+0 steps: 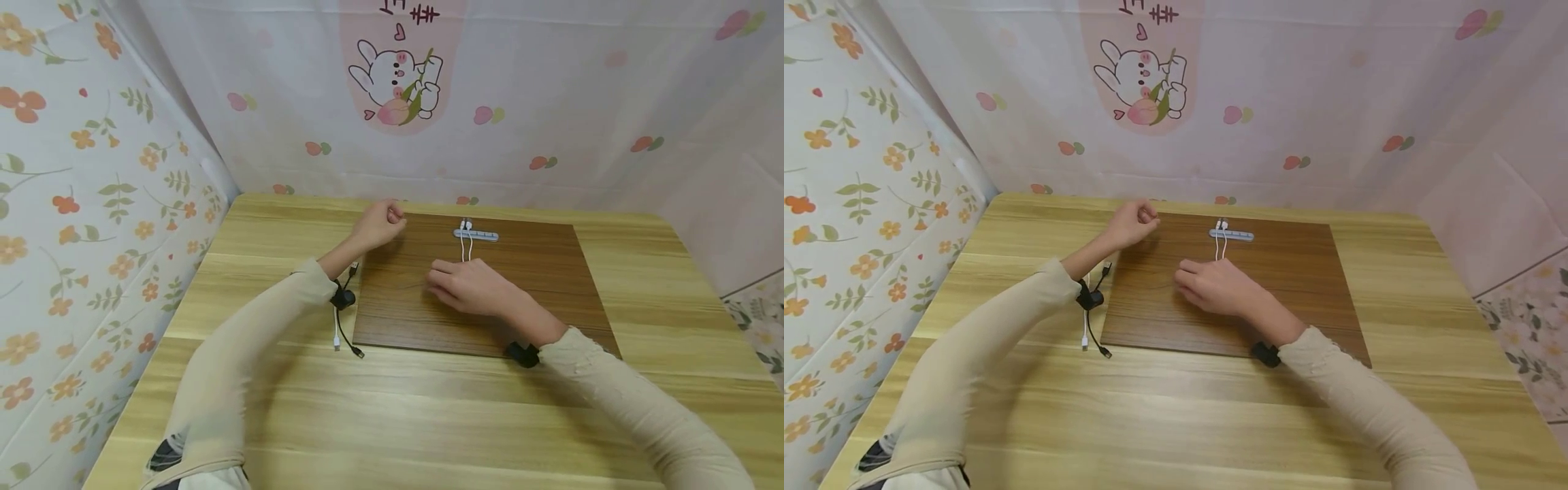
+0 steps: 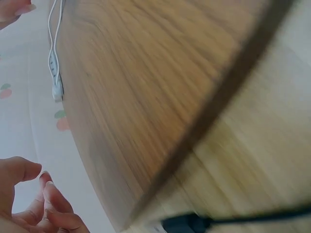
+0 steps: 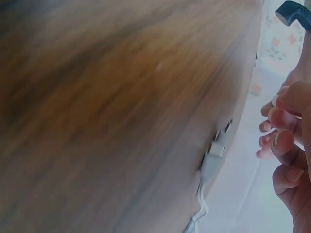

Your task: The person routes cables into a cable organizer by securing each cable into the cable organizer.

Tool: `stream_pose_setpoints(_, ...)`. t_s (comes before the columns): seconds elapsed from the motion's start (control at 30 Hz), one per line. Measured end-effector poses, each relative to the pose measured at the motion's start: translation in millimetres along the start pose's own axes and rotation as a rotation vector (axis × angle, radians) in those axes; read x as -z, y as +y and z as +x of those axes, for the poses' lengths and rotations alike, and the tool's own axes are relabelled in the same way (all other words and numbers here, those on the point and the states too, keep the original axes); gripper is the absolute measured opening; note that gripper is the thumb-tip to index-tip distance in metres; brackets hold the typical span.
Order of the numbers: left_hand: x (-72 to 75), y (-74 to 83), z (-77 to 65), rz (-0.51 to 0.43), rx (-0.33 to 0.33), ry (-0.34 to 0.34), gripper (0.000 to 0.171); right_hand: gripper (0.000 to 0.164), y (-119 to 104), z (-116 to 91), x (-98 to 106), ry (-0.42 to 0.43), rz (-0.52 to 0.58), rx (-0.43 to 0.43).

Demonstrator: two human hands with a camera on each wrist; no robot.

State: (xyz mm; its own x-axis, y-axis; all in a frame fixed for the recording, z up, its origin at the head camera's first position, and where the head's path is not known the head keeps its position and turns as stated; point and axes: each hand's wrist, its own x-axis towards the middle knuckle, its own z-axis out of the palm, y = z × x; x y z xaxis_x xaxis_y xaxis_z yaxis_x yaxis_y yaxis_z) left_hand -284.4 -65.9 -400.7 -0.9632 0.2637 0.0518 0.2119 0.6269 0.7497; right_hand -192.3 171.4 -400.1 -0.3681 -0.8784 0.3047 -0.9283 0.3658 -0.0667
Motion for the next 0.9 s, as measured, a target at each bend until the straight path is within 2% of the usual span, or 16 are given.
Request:
stream_pose_setpoints(0.17,12.1,-10.4,-7.9,0.006,0.027,0.003,0.021,0.006,-4,8,-6,-0.013,0.016,0.014)
stream_pose_setpoints(0.5,35.6,-34.9,-29.2,-0.013,0.034,0.014,0.020,0.004,-17,26,-15,-0.016,0.039,0.067)
stream_pose_setpoints(0.9,60.3,-60.1,-53.2,0.020,0.076,-0.048,0.034,0.009,-37,53,-22,-0.054,0.017,0.133)
